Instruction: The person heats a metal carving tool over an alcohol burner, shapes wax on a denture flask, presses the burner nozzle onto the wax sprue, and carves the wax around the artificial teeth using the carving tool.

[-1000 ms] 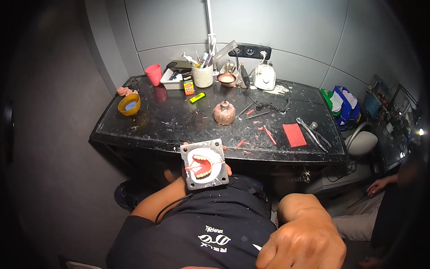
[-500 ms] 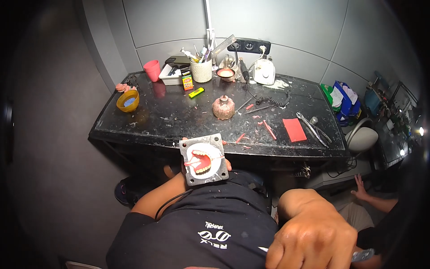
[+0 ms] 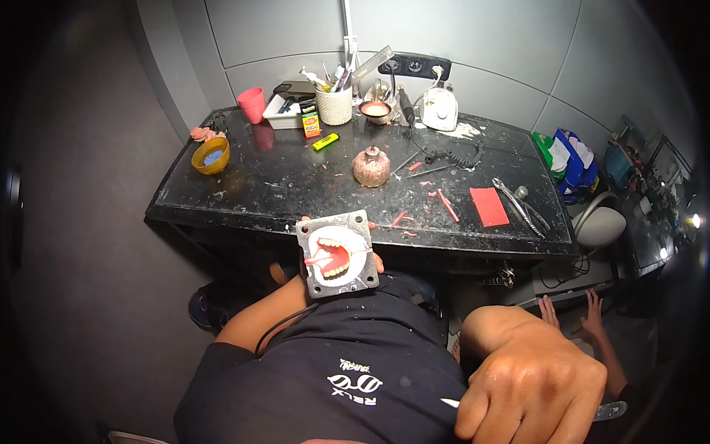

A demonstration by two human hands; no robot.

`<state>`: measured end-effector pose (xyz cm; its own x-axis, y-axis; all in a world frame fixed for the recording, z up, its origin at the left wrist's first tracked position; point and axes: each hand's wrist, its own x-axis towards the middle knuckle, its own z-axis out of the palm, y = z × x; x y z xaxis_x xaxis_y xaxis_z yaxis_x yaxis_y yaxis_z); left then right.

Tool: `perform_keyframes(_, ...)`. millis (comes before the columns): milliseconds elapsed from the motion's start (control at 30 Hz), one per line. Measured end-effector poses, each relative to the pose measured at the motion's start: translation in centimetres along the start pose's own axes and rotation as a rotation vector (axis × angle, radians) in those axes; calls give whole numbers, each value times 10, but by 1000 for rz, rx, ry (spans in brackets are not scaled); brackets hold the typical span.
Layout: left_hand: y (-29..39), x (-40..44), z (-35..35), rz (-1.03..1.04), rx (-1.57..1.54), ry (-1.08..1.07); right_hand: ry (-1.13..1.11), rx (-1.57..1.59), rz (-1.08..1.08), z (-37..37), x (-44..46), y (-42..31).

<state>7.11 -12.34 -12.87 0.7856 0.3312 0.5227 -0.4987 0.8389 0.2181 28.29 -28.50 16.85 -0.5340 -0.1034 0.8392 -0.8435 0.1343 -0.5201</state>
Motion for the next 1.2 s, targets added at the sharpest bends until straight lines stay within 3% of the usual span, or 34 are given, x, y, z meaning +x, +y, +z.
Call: perform_keyframes(1200,-1,3,-1,-15,-59,-53,-34,-47,66,-2,1,1)
